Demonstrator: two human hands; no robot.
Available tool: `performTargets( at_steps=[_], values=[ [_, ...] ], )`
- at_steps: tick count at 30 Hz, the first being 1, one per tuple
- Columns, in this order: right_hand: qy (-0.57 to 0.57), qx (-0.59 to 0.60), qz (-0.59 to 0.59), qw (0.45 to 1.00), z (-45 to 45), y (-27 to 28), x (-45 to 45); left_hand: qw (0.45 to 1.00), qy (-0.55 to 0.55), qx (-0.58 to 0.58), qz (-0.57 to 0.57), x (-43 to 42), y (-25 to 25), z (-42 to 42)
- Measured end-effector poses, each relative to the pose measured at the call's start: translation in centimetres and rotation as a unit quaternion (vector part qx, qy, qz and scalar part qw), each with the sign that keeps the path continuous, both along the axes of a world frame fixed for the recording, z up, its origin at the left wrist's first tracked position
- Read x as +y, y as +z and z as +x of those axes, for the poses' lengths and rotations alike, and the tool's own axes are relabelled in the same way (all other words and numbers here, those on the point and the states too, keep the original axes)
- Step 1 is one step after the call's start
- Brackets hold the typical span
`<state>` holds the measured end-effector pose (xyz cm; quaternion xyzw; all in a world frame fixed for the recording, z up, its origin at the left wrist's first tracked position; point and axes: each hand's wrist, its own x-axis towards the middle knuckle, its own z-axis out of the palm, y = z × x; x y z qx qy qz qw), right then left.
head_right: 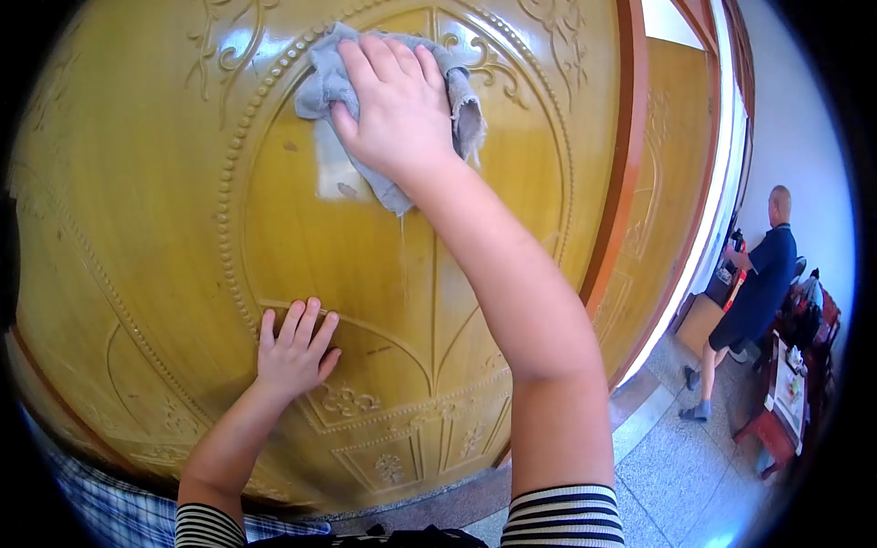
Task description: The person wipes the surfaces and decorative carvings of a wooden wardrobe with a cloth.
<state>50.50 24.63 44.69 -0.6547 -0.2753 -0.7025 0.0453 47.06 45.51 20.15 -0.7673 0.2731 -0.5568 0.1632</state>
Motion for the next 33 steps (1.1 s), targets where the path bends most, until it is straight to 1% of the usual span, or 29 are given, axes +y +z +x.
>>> performTargets(
  at_steps=[1, 3, 6, 7, 9, 11, 14, 16, 18, 19, 20, 22, 23, 24, 26, 27, 28, 29, 30, 32, 33],
  values=[
    [0.000, 0.001, 0.001, 1.000, 0.0, -0.1, -0.3, 1.000, 0.000, 0.001, 0.001, 0.0, 0.0, 0.0],
    [0.048, 0.007, -0.020, 0.999, 0.3, -0.5, -1.0, 1.000, 0.003, 0.005, 0.001, 0.0, 0.0, -0.1],
    [0.041, 0.023, -0.031, 0.998, 0.5, -3.5, -2.4, 1.000, 0.003, -0.001, 0.003, 0.0, 0.1, -0.2],
    [0.021, 0.036, -0.039, 0.998, 0.3, -5.0, -3.0, 1.000, 0.005, -0.002, 0.002, 0.0, 0.2, -0.3],
    [0.019, 0.051, -0.036, 0.998, 0.1, -6.3, -3.5, 1.000, -0.001, -0.006, -0.001, -0.2, 0.2, -0.4],
    [0.013, 0.074, -0.035, 0.997, 0.3, -6.1, -3.5, 1.000, 0.001, -0.003, -0.004, -0.2, 0.2, -0.3],
    [0.000, 0.049, -0.014, 0.999, 0.7, -4.4, -2.1, 1.000, 0.003, 0.003, -0.004, -0.3, 0.1, -0.5],
    [0.018, 0.055, -0.008, 0.998, 1.1, -3.4, -0.9, 1.000, 0.007, 0.003, -0.004, -0.3, 0.2, -0.4],
    [0.060, 0.046, 0.038, 0.996, 1.7, -3.3, 0.6, 1.000, 0.003, 0.004, -0.005, -0.3, 0.2, -0.4],
    [0.098, 0.038, 0.033, 0.994, 2.1, -3.5, 1.2, 1.000, 0.005, 0.006, -0.005, -0.4, 0.2, -0.4],
    [0.100, 0.041, 0.033, 0.994, 1.9, -3.9, 1.3, 1.000, 0.005, 0.005, -0.006, -0.4, 0.3, -0.4],
    [0.137, 0.062, -0.039, 0.988, 1.2, -4.7, 1.5, 1.000, 0.008, 0.005, -0.006, -0.4, 0.2, -0.5],
    [0.119, 0.053, -0.118, 0.984, 1.3, -4.7, 1.4, 1.000, 0.007, 0.003, -0.005, -0.4, 0.2, -0.4],
    [0.122, 0.052, -0.119, 0.984, 1.3, -4.6, 1.0, 1.000, 0.006, 0.001, -0.004, -0.4, 0.2, -0.4],
    [0.123, 0.113, -0.247, 0.954, 0.8, -4.3, 0.2, 1.000, 0.007, 0.002, -0.005, -0.4, 0.2, -0.4],
    [0.119, 0.052, -0.187, 0.974, 1.3, -3.8, 0.7, 1.000, 0.006, 0.002, -0.006, -0.4, 0.1, -0.4],
    [0.121, 0.051, -0.186, 0.974, 1.5, -3.0, 0.6, 1.000, 0.007, 0.002, -0.005, -0.3, 0.1, -0.3],
    [0.091, 0.015, -0.089, 0.992, 1.3, -1.8, 0.6, 1.000, 0.003, 0.002, -0.005, -0.4, 0.0, -0.3],
    [0.061, -0.022, 0.010, 0.998, 1.3, -0.9, 0.8, 1.000, -0.001, 0.002, -0.007, -0.4, 0.0, -0.3],
    [0.075, -0.029, 0.017, 0.997, 1.5, -0.9, 2.0, 1.000, 0.002, -0.002, -0.005, -0.4, 0.2, -0.3],
    [0.065, -0.011, -0.002, 0.998, 0.9, -1.6, 2.6, 1.000, 0.001, -0.005, -0.004, -0.4, 0.2, -0.4]
  ],
)
